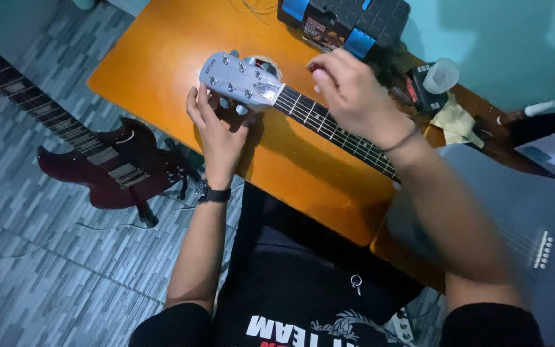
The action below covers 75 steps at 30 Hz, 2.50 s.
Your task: The person uses a string winder to loosen the strings on an electric guitar, wipes the body with a cloth, and then repeats the process on an acoustic guitar.
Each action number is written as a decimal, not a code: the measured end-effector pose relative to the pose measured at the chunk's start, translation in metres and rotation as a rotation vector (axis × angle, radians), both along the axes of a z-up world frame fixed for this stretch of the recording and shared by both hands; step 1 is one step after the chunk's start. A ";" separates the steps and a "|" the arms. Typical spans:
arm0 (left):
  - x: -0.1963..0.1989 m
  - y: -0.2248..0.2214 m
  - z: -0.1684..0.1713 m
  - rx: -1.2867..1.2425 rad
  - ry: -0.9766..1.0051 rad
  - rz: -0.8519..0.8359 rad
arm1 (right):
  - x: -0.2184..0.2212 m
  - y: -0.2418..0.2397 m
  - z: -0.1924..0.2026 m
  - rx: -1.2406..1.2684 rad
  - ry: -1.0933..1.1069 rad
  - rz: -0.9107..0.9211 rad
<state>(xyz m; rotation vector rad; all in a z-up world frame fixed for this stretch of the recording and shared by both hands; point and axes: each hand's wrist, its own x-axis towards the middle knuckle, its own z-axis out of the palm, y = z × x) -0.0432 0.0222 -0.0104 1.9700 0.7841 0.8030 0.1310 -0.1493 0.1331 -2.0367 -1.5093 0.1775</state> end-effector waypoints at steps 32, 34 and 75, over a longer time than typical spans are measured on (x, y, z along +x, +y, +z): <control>-0.070 -0.053 0.005 -0.277 -0.196 -0.129 | -0.083 -0.065 -0.064 -0.070 -0.595 -0.340; -0.068 -0.047 0.011 -0.165 -0.165 -0.104 | -0.080 -0.065 -0.075 -0.069 -0.507 -0.370; -0.014 -0.005 -0.019 -0.573 -0.354 0.041 | -0.062 -0.078 -0.073 -0.100 -0.448 -0.295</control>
